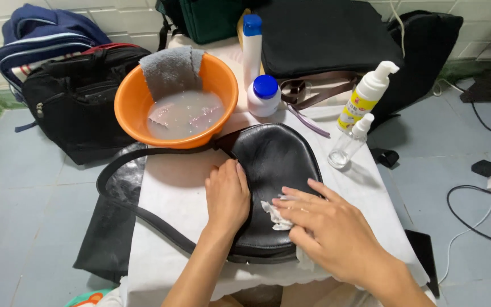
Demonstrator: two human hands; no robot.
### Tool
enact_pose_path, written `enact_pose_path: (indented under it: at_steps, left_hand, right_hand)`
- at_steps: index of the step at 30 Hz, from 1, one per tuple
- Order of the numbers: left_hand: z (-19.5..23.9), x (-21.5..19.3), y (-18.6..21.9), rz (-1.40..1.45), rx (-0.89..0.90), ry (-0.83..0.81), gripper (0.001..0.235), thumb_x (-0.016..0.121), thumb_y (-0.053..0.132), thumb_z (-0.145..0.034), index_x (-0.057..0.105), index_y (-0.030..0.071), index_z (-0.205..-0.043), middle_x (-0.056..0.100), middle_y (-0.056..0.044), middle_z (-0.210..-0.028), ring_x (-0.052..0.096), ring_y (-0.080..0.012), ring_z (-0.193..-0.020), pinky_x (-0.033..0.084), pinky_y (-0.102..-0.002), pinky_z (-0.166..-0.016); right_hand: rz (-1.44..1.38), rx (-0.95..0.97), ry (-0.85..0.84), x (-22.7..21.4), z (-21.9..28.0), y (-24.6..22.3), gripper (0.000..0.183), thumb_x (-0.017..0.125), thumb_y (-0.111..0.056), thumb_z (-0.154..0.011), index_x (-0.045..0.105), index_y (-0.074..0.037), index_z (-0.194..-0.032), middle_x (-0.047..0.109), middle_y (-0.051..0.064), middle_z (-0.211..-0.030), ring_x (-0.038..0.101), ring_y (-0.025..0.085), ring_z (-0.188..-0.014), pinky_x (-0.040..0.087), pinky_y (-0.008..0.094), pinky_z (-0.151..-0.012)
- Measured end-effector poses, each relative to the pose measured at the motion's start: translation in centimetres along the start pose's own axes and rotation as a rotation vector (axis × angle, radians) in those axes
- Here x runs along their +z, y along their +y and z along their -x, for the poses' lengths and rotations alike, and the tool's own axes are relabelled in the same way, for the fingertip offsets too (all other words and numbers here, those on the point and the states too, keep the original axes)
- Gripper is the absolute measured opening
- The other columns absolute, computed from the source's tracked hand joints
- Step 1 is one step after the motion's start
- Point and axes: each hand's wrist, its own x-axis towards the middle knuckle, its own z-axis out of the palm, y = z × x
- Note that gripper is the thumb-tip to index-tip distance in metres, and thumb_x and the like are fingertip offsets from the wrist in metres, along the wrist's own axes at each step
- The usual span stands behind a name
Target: The person cleans a black shoulder bag by spraying it with a liquid and wiping it with a cloth. They wipe the exterior, interior, and strap of the bag, then apply a cream from a tube to the surface.
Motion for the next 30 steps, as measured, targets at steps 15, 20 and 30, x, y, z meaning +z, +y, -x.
enact_pose_path:
  at_steps: [15, 20, 30]
  left_hand:
    - [-0.5, -0.2, 0.1, -0.013, 0.004, 0.023, 0.022, 0.047, 0.018, -0.103, 0.06, 0.003, -0.094, 0.069, -0.018, -0.093, 0.058, -0.036, -0.078, 0.046, -0.047, -0.078]
    - [-0.1, 0.0, 0.0, 0.001, 0.028, 0.034, 0.022, 0.046, 0.018, -0.103, 0.061, 0.002, -0.1, 0.069, -0.018, -0.098, 0.058, -0.0359, -0.081, 0.044, -0.047, -0.079]
    - [-0.3, 0.5, -0.5, -0.015, 0.02, 0.039, 0.022, 0.047, 0.018, -0.102, 0.062, 0.003, -0.098, 0.07, -0.018, -0.095, 0.06, -0.036, -0.079, 0.045, -0.047, -0.078]
  right_hand:
    - [0.037, -0.145, -0.142, -0.5, -2.1, 1.0, 0.042, 0.053, -0.022, -0.084, 0.077, -0.011, -0.116, 0.072, 0.0, -0.133, 0.055, 0.021, -0.135, 0.027, 0.051, -0.118]
    - [0.665, -0.191, 0.097, 1.6, -5.7, 5.4, 0.065, 0.048, -0.03, -0.088, 0.045, 0.004, -0.144, 0.043, 0.018, -0.158, 0.028, 0.03, -0.154, 0.013, 0.058, -0.124]
    - [0.05, -0.237, -0.222, -0.5, -2.3, -0.5, 0.044, 0.05, -0.02, -0.092, 0.066, -0.001, -0.129, 0.061, 0.016, -0.143, 0.045, 0.031, -0.143, 0.03, 0.048, -0.117]
